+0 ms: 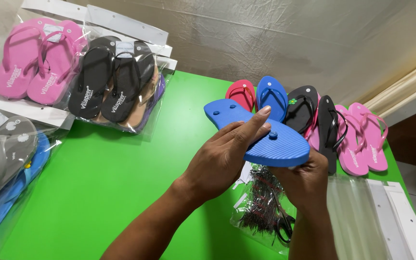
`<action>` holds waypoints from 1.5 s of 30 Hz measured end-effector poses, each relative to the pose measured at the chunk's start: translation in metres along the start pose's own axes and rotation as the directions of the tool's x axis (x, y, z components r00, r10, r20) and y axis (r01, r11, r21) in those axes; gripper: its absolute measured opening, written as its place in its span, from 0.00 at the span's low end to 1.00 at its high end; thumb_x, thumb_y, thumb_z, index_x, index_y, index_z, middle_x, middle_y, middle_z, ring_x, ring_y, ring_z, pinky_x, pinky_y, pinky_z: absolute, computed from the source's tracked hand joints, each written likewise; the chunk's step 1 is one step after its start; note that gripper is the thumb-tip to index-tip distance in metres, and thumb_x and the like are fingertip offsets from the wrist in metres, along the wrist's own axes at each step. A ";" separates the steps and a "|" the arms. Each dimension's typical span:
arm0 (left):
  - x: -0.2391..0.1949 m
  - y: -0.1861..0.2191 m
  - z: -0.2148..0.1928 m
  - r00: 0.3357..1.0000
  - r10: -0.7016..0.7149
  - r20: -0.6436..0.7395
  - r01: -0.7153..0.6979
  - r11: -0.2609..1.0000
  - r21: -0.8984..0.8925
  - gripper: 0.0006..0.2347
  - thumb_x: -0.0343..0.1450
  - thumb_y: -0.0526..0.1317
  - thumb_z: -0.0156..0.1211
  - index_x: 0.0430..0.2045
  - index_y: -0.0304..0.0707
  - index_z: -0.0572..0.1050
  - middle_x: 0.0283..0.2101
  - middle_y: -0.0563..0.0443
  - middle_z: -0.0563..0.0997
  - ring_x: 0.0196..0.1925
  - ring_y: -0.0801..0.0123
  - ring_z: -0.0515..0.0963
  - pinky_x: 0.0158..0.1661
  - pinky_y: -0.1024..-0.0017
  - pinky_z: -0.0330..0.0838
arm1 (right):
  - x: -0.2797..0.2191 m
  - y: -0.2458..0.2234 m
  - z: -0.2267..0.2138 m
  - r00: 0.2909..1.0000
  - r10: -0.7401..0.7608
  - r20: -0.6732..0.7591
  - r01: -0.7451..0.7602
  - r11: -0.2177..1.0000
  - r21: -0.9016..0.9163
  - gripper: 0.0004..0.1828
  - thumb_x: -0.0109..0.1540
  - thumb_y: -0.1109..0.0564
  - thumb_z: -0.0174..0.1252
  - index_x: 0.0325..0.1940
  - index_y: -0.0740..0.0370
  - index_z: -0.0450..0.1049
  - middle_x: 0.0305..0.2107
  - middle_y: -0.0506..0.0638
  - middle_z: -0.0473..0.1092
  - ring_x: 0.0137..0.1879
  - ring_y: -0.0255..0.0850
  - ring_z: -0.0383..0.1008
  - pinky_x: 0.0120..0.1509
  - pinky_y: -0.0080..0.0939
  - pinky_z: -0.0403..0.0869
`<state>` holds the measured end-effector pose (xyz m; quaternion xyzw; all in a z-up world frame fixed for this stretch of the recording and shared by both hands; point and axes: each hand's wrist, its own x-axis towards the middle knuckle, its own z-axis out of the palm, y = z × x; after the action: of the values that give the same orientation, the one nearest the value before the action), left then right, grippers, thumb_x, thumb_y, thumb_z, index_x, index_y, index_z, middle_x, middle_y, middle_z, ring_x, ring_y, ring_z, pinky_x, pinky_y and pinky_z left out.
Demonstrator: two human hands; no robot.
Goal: Cleaning flip-flops with a cloth and attaching small identification tags to the straps at a workstation.
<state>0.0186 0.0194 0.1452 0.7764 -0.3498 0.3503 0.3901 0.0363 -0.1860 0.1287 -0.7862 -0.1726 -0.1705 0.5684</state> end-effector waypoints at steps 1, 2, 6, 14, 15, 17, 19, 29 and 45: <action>0.001 0.001 -0.002 1.000 0.001 0.000 -0.001 1.000 0.001 0.26 0.78 0.17 0.45 0.73 0.28 0.50 0.73 0.39 0.67 0.69 0.53 0.81 0.72 0.52 0.73 | 0.000 0.003 0.000 1.000 -0.001 0.000 0.001 1.000 0.000 0.11 0.55 0.61 0.72 0.26 0.57 0.75 0.23 0.37 0.69 0.35 0.26 0.67 0.41 0.32 0.73; 0.001 0.002 -0.003 0.998 -0.015 0.053 0.013 0.999 0.043 0.24 0.77 0.18 0.45 0.70 0.30 0.56 0.71 0.40 0.70 0.70 0.51 0.78 0.71 0.52 0.70 | -0.001 0.005 0.000 1.000 -0.021 0.000 0.021 1.000 -0.005 0.13 0.55 0.61 0.71 0.24 0.56 0.72 0.22 0.37 0.67 0.34 0.26 0.65 0.40 0.32 0.71; 0.003 -0.001 -0.010 0.989 -0.075 0.128 0.092 0.987 -0.135 0.16 0.81 0.34 0.39 0.64 0.35 0.64 0.65 0.37 0.76 0.64 0.43 0.79 0.66 0.48 0.70 | -0.005 0.001 0.008 0.998 -0.058 -0.009 0.057 0.998 -0.034 0.04 0.61 0.59 0.66 0.35 0.60 0.77 0.23 0.40 0.66 0.32 0.28 0.62 0.36 0.33 0.68; -0.007 -0.012 -0.004 0.957 -0.168 0.235 0.225 0.944 -0.240 0.21 0.74 0.38 0.59 0.64 0.48 0.66 0.60 0.44 0.80 0.55 0.49 0.84 0.53 0.60 0.76 | -0.003 -0.018 0.002 0.973 -0.227 0.050 0.232 0.965 -0.122 0.13 0.59 0.65 0.60 0.24 0.56 0.65 0.19 0.40 0.56 0.27 0.30 0.53 0.33 0.34 0.59; -0.010 -0.015 0.000 0.952 -0.182 0.246 0.233 0.953 -0.196 0.23 0.71 0.41 0.65 0.62 0.50 0.68 0.57 0.47 0.82 0.51 0.53 0.86 0.50 0.62 0.76 | -0.003 -0.023 0.000 0.964 -0.254 0.078 0.264 0.949 -0.172 0.15 0.58 0.65 0.59 0.22 0.54 0.61 0.18 0.40 0.54 0.25 0.31 0.51 0.32 0.35 0.58; -0.016 -0.018 0.003 0.975 -0.126 0.184 0.153 0.979 -0.136 0.23 0.72 0.41 0.66 0.63 0.48 0.68 0.57 0.47 0.83 0.50 0.55 0.87 0.48 0.63 0.79 | -0.004 -0.026 -0.002 0.960 -0.268 0.080 0.279 0.942 -0.188 0.16 0.58 0.64 0.59 0.22 0.55 0.61 0.17 0.41 0.54 0.24 0.31 0.51 0.31 0.35 0.58; -0.017 -0.017 0.005 0.990 -0.062 0.126 0.072 0.995 -0.070 0.23 0.73 0.40 0.68 0.63 0.45 0.69 0.56 0.48 0.84 0.50 0.57 0.88 0.46 0.63 0.81 | -0.004 -0.030 -0.003 0.955 -0.285 0.080 0.295 0.934 -0.203 0.16 0.59 0.64 0.59 0.21 0.55 0.61 0.16 0.41 0.55 0.24 0.32 0.52 0.30 0.35 0.58; -0.004 -0.002 -0.006 0.988 -0.143 0.064 0.154 0.960 -0.232 0.13 0.74 0.39 0.62 0.53 0.43 0.75 0.44 0.52 0.86 0.37 0.65 0.87 0.39 0.70 0.80 | -0.008 -0.037 -0.003 0.975 -0.203 0.089 0.216 0.962 -0.168 0.16 0.58 0.64 0.60 0.19 0.58 0.63 0.14 0.44 0.58 0.22 0.33 0.53 0.28 0.35 0.57; 0.023 0.001 -0.015 0.537 -0.809 0.238 0.811 0.418 -0.409 0.07 0.62 0.36 0.71 0.27 0.31 0.83 0.19 0.43 0.82 0.24 0.67 0.81 0.23 0.69 0.76 | 0.007 -0.022 0.007 0.970 0.206 -0.132 -0.106 0.841 0.531 0.37 0.73 0.32 0.39 0.17 0.57 0.60 0.07 0.45 0.50 0.08 0.30 0.49 0.11 0.30 0.55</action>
<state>0.0258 0.0258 0.1715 0.7276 -0.0073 0.0205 0.6857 0.0329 -0.1722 0.1482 -0.5956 -0.0942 -0.1424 0.7849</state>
